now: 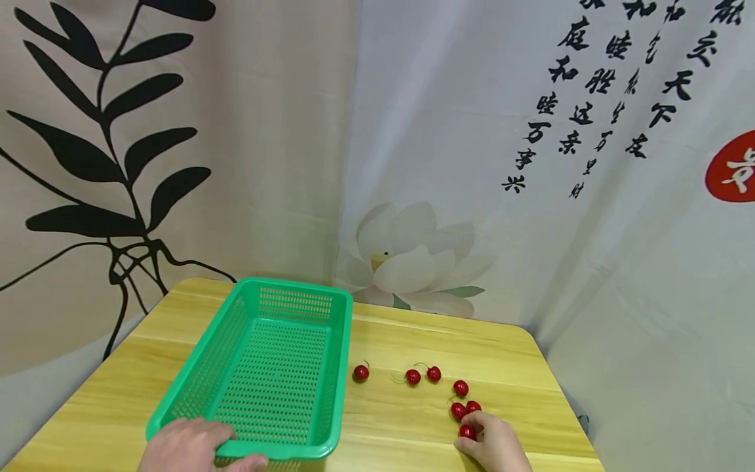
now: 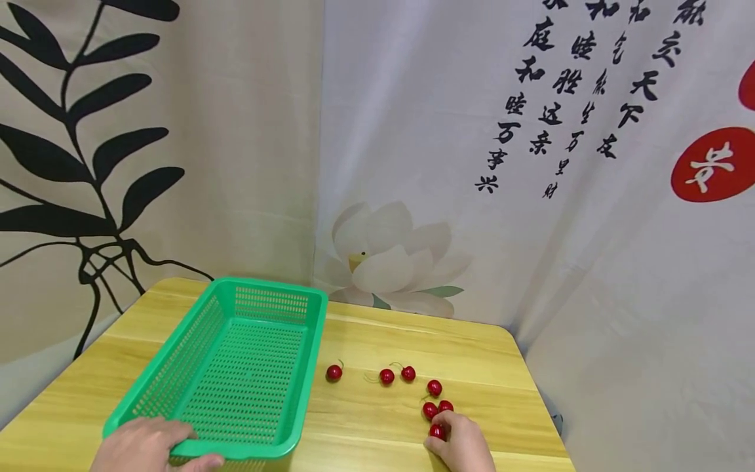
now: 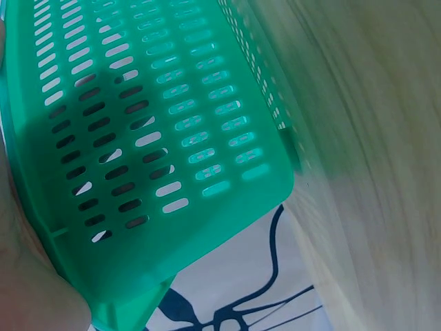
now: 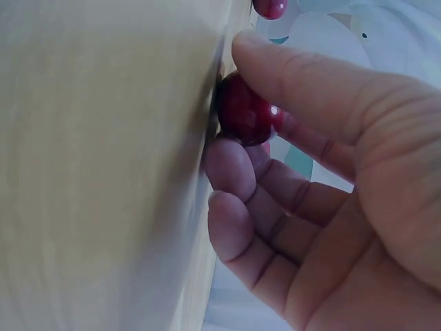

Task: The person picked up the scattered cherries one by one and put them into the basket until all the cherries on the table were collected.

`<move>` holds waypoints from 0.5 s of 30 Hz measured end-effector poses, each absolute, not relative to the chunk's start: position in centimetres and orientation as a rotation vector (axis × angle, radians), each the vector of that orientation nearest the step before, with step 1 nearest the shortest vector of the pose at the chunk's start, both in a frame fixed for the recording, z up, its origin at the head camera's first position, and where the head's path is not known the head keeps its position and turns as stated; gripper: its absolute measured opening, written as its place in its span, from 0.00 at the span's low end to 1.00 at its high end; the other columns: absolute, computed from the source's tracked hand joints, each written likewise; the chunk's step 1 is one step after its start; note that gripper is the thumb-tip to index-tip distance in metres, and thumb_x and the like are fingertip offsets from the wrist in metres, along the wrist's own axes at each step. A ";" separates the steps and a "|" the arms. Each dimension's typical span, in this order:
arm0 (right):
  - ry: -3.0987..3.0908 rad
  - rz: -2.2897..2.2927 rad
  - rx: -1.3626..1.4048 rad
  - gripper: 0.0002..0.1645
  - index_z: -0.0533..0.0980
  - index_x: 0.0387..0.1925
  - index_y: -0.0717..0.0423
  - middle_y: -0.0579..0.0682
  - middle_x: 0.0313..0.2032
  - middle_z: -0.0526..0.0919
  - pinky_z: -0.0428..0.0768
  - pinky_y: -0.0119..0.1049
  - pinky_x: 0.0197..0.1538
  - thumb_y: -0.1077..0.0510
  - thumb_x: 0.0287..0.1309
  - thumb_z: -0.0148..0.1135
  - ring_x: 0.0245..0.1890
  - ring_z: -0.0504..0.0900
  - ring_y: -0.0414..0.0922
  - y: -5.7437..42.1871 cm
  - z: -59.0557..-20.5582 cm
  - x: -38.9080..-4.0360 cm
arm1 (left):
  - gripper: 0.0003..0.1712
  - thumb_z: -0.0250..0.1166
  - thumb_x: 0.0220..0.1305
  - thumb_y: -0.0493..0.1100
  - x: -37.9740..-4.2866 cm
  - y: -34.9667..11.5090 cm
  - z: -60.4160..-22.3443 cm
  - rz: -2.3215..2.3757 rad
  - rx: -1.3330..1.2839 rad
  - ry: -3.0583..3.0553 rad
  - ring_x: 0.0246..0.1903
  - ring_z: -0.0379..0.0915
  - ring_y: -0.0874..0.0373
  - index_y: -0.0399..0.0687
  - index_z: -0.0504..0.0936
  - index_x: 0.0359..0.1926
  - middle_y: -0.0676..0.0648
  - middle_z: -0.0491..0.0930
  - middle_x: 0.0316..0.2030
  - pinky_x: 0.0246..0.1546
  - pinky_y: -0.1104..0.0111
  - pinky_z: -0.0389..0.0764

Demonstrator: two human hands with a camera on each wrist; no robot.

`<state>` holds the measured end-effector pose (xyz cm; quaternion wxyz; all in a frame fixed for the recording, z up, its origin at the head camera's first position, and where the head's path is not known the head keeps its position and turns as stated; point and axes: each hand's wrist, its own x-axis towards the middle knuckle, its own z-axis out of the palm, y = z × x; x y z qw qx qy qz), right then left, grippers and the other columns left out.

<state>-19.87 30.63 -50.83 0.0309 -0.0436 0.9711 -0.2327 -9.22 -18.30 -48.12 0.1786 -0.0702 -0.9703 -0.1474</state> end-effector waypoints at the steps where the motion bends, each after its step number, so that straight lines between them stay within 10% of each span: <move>1: 2.992 -0.725 -0.129 0.19 0.82 0.38 0.53 0.43 0.28 0.80 0.74 0.38 0.29 0.52 0.44 0.79 0.24 0.71 0.40 30.6 -50.9 -19.9 | 0.34 0.60 0.44 0.83 -9.3 -18.3 -48.0 -0.419 -0.199 -2.756 0.20 0.74 0.61 0.61 0.83 0.21 0.59 0.78 0.17 0.25 0.57 0.79; 15: 3.015 -0.772 -0.130 0.19 0.82 0.37 0.54 0.43 0.28 0.80 0.74 0.36 0.28 0.53 0.43 0.79 0.23 0.71 0.39 30.9 -51.4 -19.8 | 0.33 0.60 0.44 0.84 -9.3 -18.5 -48.1 -0.410 -0.209 -2.754 0.18 0.72 0.62 0.62 0.81 0.20 0.60 0.77 0.17 0.23 0.60 0.77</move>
